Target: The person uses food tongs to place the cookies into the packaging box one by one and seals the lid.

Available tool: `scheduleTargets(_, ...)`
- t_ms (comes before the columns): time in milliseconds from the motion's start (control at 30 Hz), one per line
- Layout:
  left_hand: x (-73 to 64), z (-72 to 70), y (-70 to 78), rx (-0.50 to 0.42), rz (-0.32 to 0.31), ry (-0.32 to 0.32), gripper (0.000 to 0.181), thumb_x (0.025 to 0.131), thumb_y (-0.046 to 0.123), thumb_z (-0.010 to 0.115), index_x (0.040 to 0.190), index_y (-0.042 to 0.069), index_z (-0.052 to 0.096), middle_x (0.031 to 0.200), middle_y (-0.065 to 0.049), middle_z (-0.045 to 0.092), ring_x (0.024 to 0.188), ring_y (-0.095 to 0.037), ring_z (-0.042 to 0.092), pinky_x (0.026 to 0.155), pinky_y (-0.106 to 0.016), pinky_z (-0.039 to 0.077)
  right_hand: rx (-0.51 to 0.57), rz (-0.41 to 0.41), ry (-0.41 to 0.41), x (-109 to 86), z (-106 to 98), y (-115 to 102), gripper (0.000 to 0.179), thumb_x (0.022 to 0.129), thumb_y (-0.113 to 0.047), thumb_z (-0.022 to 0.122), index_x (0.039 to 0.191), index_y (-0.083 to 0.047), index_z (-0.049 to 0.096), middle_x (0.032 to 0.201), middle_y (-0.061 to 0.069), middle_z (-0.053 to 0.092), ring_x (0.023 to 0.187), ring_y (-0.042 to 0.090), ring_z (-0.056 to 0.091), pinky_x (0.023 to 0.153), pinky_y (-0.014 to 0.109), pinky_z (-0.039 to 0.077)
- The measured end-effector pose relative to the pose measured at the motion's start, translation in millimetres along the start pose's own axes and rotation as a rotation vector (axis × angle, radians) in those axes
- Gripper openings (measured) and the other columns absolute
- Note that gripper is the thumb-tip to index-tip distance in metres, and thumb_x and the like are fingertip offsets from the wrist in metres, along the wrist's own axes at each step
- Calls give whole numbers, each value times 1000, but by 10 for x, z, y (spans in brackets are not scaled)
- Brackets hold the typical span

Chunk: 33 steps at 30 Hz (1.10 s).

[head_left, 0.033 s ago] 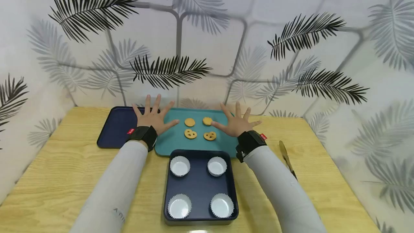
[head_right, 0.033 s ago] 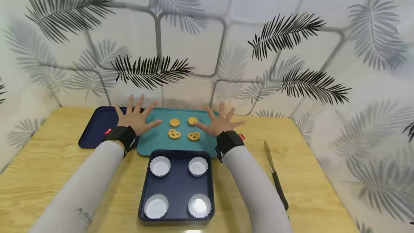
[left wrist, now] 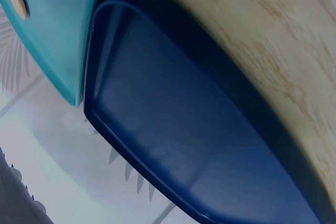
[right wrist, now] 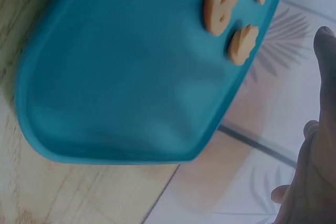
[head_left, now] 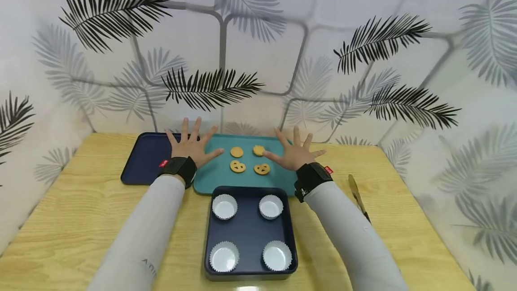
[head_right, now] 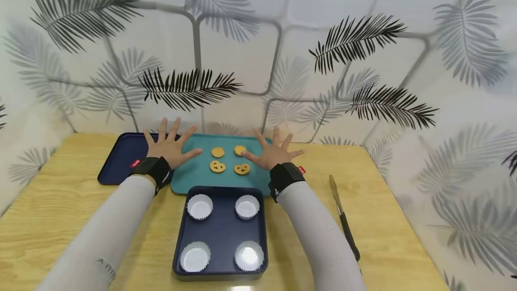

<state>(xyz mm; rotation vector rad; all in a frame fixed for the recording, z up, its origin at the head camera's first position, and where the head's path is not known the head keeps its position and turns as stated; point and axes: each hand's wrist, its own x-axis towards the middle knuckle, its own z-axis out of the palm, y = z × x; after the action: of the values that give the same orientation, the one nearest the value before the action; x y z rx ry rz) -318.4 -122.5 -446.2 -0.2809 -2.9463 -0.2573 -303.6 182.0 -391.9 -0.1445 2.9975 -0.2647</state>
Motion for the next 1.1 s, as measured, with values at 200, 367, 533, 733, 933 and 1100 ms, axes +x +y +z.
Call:
scheduleTargets(200, -7, 11, 33, 0, 12, 8, 82, 83, 85, 21, 154, 43, 17, 164, -4, -4, 147, -38, -13, 108, -72, -10, -2, 5, -11, -92, -73, -81, 87, 83, -79, 44, 153, -48, 2, 162, 11, -15, 140, 53, -16, 90, 88, -1)
scheduleTargets(367, 22, -25, 73, -20, 39, 32, 70, 90, 76, 27, 152, 48, 14, 164, -1, -6, 148, -40, -9, 110, -72, -5, -34, 10, -25, -103, -111, -72, 89, 81, -81, 45, 152, -49, -1, 161, 11, -17, 140, 53, -17, 91, 88, 1)
scheduleTargets(533, -10, -132, 134, -56, 99, 93, 63, 97, 50, 50, 152, 45, 21, 163, -7, 10, 147, -40, 8, 110, -72, 11, -9, -4, -36, -70, -140, -22, 86, 84, -78, 43, 152, -49, -1, 162, 11, -15, 141, 53, -17, 91, 88, 0)
scheduleTargets(733, -158, -255, 348, -286, 140, 167, 57, 96, 24, 53, 149, 31, 33, 154, -15, 24, 132, -44, 35, 96, -64, 37, -13, -33, 38, -93, -152, 86, 71, 96, -57, 48, 155, -36, 16, 162, 15, 0, 140, 55, 15, 94, 80, 28)
scheduleTargets(933, -713, -319, 529, -761, 48, -61, 55, 99, 20, 51, 149, 11, 30, 150, -23, 23, 129, -42, 37, 96, -56, 43, 115, 10, 110, -301, -71, 227, 55, 97, -40, 52, 146, -15, 44, 153, 23, 23, 117, 51, 49, 80, 60, 49)
scheduleTargets(1100, -1194, -340, 648, -1004, -90, -232, 58, 100, 17, 49, 150, 6, 22, 154, -22, 18, 136, -45, 31, 104, -55, 39, 195, 39, 128, -558, 4, 466, 51, 96, -36, 52, 140, -9, 50, 148, 28, 28, 124, 54, 39, 82, 61, 47)
